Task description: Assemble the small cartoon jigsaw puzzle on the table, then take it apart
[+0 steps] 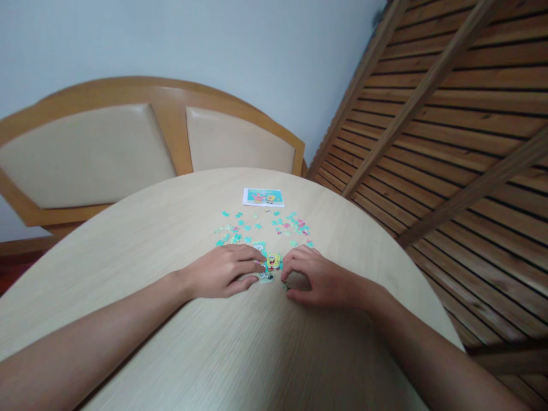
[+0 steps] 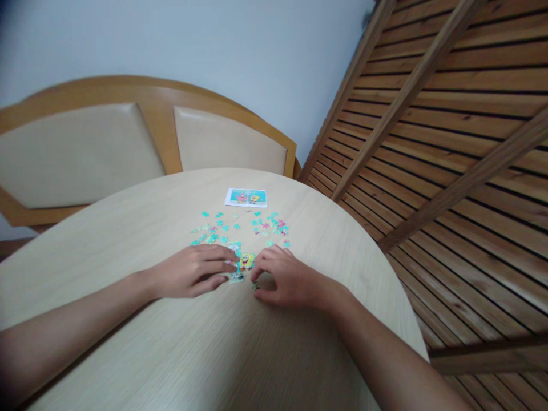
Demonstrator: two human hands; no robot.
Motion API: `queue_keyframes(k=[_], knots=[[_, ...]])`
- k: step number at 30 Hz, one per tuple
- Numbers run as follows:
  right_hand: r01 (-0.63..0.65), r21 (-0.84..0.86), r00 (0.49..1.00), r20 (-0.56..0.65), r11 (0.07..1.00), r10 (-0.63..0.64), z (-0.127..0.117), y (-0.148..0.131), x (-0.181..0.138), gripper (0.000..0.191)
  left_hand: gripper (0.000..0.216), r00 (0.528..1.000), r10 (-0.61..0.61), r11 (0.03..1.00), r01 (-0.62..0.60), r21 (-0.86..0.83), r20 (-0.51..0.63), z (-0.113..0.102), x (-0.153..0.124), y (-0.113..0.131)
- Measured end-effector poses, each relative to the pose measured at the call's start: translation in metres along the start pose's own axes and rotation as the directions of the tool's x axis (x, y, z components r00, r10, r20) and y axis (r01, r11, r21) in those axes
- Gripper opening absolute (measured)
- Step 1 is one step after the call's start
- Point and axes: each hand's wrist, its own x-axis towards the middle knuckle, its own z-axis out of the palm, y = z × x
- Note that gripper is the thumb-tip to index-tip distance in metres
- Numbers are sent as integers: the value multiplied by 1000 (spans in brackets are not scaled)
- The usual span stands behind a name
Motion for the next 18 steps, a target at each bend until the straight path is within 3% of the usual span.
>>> queue_keyframes(k=[10, 18], knots=[[49, -12, 994, -96, 999, -50, 9, 3, 5, 23, 28, 1000, -5, 1000, 5, -8, 1, 0, -1, -1], [-6, -61, 980, -197, 998, -6, 20, 8, 12, 26, 29, 1000, -11, 1000, 10, -25, -12, 1, -1, 0]])
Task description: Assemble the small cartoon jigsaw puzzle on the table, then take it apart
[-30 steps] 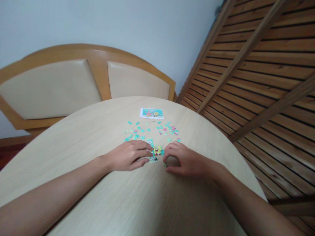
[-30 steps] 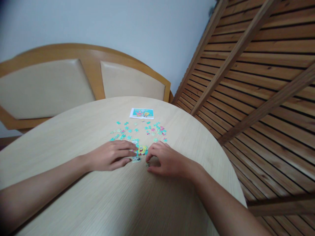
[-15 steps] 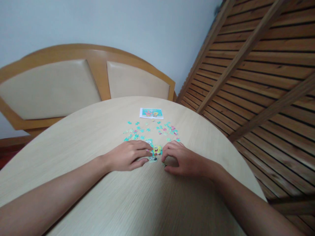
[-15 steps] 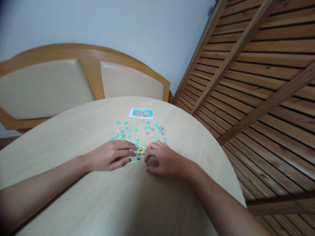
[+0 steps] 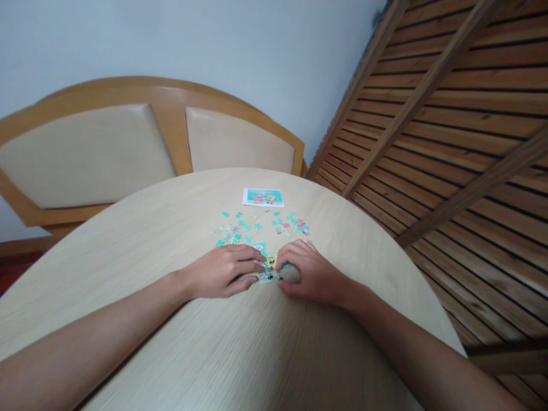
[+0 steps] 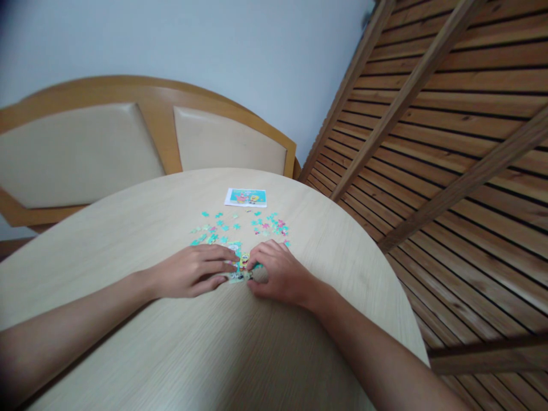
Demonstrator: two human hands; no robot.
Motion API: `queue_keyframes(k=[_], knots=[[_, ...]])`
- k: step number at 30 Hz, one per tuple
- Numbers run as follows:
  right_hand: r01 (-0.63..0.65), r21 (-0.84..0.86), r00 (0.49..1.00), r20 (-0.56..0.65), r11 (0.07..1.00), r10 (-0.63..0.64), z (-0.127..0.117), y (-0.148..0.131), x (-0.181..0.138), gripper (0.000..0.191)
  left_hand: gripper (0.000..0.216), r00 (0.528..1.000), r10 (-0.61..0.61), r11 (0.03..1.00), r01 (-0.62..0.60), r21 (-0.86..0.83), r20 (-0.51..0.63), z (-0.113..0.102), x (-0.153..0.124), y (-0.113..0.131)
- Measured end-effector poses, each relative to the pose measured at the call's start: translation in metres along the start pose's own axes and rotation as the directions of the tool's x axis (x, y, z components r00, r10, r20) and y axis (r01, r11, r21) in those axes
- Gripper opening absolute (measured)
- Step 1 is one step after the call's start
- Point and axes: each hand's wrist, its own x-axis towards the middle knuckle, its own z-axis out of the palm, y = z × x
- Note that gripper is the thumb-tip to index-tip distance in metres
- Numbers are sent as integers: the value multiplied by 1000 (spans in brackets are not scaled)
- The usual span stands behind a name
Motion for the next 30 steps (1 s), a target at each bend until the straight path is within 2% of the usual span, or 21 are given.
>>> queue_keyframes(k=[6, 30], knots=[[-23, 7, 1000, -9, 1000, 23, 1, 0, 2, 24, 28, 1000, -6, 1000, 6, 2, 14, -1, 1, 0], [15, 23, 1000, 15, 1000, -16, 0, 2, 1, 17, 29, 1000, 2, 1000, -3, 26, 27, -1, 0, -1]])
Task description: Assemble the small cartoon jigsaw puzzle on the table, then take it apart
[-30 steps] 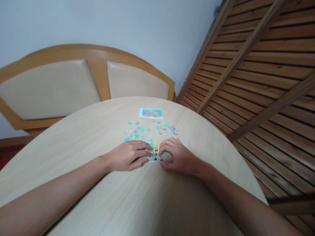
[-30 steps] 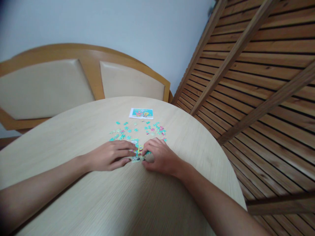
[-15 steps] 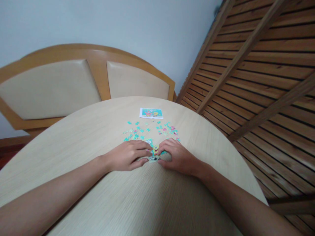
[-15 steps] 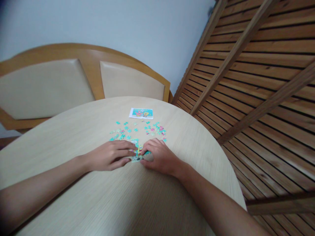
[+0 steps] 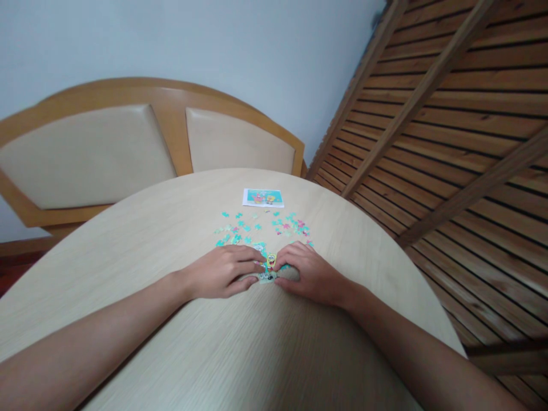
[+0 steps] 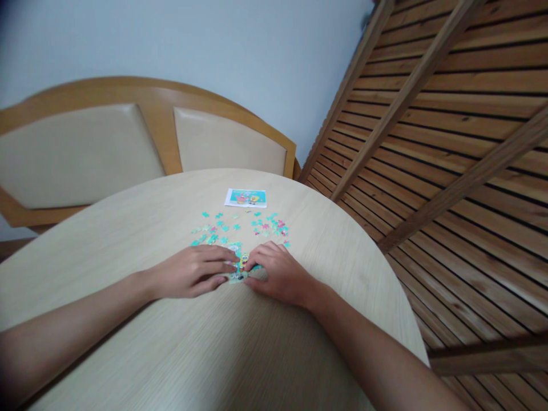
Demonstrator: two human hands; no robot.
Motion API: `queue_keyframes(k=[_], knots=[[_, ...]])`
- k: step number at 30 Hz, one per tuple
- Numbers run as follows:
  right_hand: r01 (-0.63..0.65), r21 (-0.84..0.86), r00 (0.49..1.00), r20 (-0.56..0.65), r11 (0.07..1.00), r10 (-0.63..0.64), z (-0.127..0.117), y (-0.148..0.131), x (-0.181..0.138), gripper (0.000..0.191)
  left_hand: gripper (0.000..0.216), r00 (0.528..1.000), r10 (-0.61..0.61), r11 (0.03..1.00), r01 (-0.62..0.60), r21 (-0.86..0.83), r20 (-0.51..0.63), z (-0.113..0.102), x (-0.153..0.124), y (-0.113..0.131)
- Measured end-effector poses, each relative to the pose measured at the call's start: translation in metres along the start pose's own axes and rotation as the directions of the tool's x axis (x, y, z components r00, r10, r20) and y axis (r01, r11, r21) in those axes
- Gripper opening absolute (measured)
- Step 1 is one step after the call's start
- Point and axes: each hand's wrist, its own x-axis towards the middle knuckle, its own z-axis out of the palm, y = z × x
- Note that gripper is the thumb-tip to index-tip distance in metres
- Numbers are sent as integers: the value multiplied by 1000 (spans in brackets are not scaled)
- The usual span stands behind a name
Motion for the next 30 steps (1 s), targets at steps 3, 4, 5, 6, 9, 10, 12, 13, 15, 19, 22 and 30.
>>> queue_keyframes(k=[3, 4, 5, 6, 9, 10, 12, 13, 15, 19, 22, 30], knots=[[7, 9, 1000, 1, 1000, -7, 0, 0, 0, 18, 29, 1000, 0, 1000, 0, 1, 3, 0, 0, 0], [8, 9, 1000, 0, 1000, -8, 0, 1, 0, 17, 29, 1000, 0, 1000, 0, 1, 4, 0, 0, 0], [7, 8, 1000, -1, 1000, -7, 0, 1, 0, 17, 29, 1000, -1, 1000, 1, 2, 4, 0, 0, 0], [6, 8, 1000, -2, 1000, -5, 0, 1, 0, 17, 29, 1000, -2, 1000, 2, 3, 6, 0, 0, 0], [9, 13, 1000, -13, 1000, -9, 1, 0, 0, 17, 29, 1000, -3, 1000, 3, -2, 4, -1, 1, 1], [17, 16, 1000, -17, 1000, -17, 1, 0, 0, 16, 28, 1000, -4, 1000, 4, -4, 3, -1, 1, 1], [34, 18, 999, -25, 999, -34, 2, 1, 0, 14, 28, 1000, -4, 1000, 4, -4, 2, -1, 1, 1], [41, 17, 999, -26, 999, -40, 2, 1, 0, 13, 28, 1000, -4, 1000, 4, -1, 2, -1, 1, 1], [50, 14, 998, -29, 999, -49, 3, 1, 1, 13, 28, 1000, -5, 1000, 5, 6, 6, -1, 1, 1], [71, 20, 997, -32, 997, -70, 3, 2, 1, 12, 28, 1000, -7, 1000, 7, 7, 8, -1, 0, 1], [73, 20, 997, -24, 997, -72, 2, 2, 1, 11, 28, 1000, -6, 1000, 6, 6, 6, -1, 0, 1], [78, 27, 997, 7, 997, -78, 0, 0, 1, 6, 28, 1000, -13, 1000, 12, 5, 18, -1, -1, 1]])
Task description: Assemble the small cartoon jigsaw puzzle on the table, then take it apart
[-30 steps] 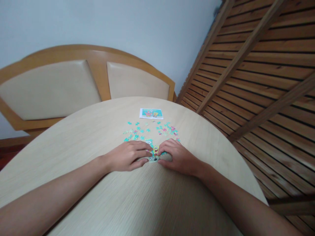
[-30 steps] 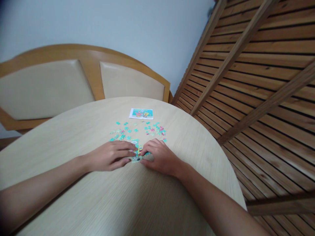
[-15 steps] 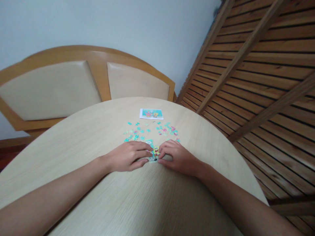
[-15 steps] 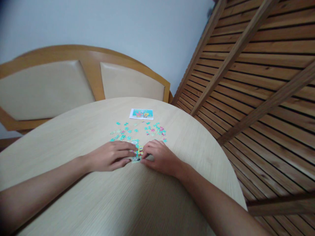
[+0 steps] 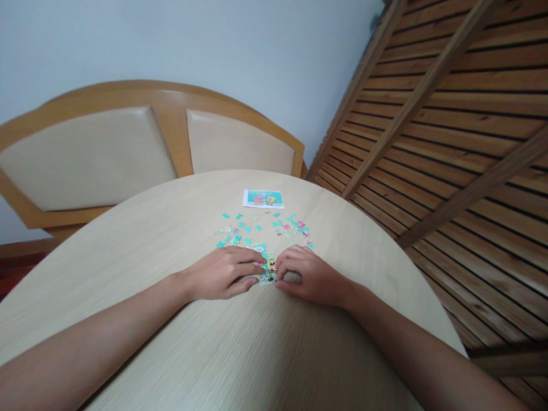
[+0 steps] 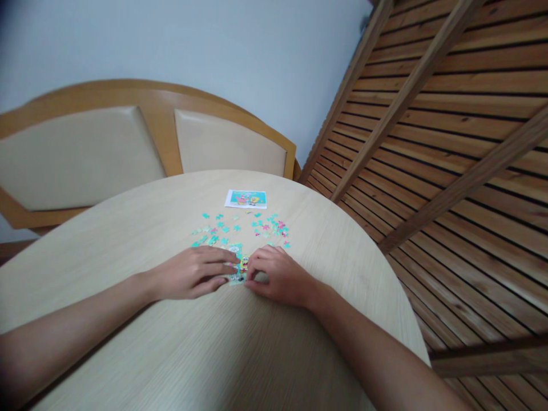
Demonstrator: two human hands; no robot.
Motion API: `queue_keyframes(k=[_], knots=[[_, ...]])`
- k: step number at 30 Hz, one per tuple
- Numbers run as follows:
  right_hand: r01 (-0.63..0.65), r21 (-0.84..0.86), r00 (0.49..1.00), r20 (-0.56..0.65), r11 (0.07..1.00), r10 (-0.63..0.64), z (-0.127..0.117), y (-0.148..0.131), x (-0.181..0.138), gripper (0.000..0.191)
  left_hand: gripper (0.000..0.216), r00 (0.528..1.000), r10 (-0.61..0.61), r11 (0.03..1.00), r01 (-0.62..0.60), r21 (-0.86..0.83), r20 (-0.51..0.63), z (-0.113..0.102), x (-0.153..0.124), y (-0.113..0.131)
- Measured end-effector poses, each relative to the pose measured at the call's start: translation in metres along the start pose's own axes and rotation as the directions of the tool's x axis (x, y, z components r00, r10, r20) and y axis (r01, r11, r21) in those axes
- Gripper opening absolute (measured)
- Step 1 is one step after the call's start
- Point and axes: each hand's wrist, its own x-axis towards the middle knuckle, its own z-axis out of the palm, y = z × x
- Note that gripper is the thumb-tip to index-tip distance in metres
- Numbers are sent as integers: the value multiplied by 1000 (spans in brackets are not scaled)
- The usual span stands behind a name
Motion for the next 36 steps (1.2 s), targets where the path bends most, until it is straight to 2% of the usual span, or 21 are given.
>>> queue_keyframes(k=[8, 11, 12, 14, 16, 18, 20, 24, 26, 36], knots=[[11, 12, 1000, 15, 1000, -12, 0, 0, -1, 7, 25, 999, -1, 998, -2, -59, -40, -2, 2, 3], [26, 17, 999, 22, 1000, -26, -1, 2, -1, 10, 22, 974, -155, 986, 142, -85, -165, -3, 2, -2], [26, 18, 999, 24, 999, -27, -1, 2, -1, 11, 22, 943, -241, 970, 225, -93, -231, -3, 1, -6], [20, 15, 999, 25, 1000, -20, -1, 1, -1, 13, 22, 825, -432, 901, 415, -128, -365, -3, -2, -15], [9, 13, 1000, 22, 1000, -9, -1, 0, -1, 16, 20, 705, -585, 804, 569, -173, -402, -1, -5, -25], [-4, 13, 1000, 20, 1000, 4, -1, 0, -1, 19, 19, 654, -647, 751, 636, -177, -392, 0, -8, -32], [-26, 6, 1000, 17, 1000, 26, -1, 1, -1, 24, 19, 661, -652, 744, 652, -145, -373, 2, -8, -34], [-77, -22, 997, -7, 997, 77, -2, 3, -4, 35, 24, 739, -588, 789, 614, -29, -330, 4, -8, -33], [-89, -22, 996, -20, 996, 89, -3, 4, -4, 39, 25, 759, -568, 800, 601, 5, -318, 5, -8, -33], [-105, 3, 994, 2, 994, 105, -3, 3, -4, 42, 20, 739, -581, 788, 616, -8, -343, 10, -14, -41]])
